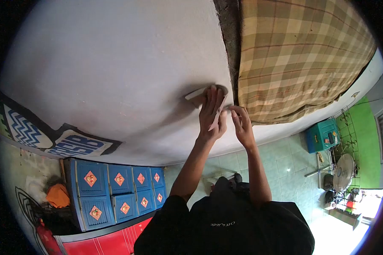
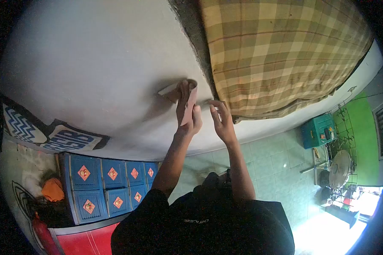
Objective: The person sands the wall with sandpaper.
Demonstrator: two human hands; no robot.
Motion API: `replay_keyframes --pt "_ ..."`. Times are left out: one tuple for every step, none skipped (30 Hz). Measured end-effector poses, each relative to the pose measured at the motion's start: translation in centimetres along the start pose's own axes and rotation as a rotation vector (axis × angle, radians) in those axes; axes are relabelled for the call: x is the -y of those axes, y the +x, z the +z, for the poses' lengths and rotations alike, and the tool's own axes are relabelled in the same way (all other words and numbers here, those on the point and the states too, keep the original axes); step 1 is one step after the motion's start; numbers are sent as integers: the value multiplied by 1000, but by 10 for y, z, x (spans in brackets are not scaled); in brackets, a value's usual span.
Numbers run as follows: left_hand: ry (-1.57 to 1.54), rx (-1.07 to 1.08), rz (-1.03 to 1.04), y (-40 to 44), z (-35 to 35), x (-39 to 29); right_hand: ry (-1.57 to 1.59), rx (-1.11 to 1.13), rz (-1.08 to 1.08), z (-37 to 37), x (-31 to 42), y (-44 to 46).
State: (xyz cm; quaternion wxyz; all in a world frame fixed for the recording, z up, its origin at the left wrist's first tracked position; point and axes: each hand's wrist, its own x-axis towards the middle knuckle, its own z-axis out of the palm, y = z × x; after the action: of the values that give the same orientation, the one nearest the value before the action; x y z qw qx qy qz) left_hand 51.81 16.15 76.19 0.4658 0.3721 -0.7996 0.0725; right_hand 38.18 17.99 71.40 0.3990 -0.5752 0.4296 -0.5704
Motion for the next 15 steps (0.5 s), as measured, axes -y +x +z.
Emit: replay_keyframes --pt "4 -2 2 0 1 1 2 2 -4 1 -1 0" --pt "-14 -9 6 -3 2 4 20 -3 -20 3 -5 0" --pt "-32 -16 12 -8 5 8 38 -9 -37 5 -8 0" --pt "57 36 -49 -28 12 15 43 -9 -47 6 -10 0" --pt "61 29 -53 -53 20 24 27 -14 -59 8 -11 -1" --pt "70 71 -83 -88 28 37 10 -21 -70 8 -11 -3" --pt "78 114 -111 -113 33 46 16 -26 -79 7 -9 -3" --pt "83 112 -101 -120 30 45 17 -10 -65 4 -8 -3" --pt "86 169 -134 -125 25 44 19 6 -49 3 -8 -4" --pt "89 225 -168 -127 22 47 1 0 -33 2 -12 -5" --pt "92 225 -166 -111 17 45 5 0 -35 1 -13 -3" --pt "95 154 -135 -81 7 35 0 -13 -15 1 -15 -3" --pt "97 82 -109 -51 -3 25 -8 -21 6 2 -16 -3" --pt "67 50 -114 -25 -14 17 -14 -31 9 4 -17 -1" --pt "38 17 -117 -3 -24 12 -17 -17 14 5 -15 -2"
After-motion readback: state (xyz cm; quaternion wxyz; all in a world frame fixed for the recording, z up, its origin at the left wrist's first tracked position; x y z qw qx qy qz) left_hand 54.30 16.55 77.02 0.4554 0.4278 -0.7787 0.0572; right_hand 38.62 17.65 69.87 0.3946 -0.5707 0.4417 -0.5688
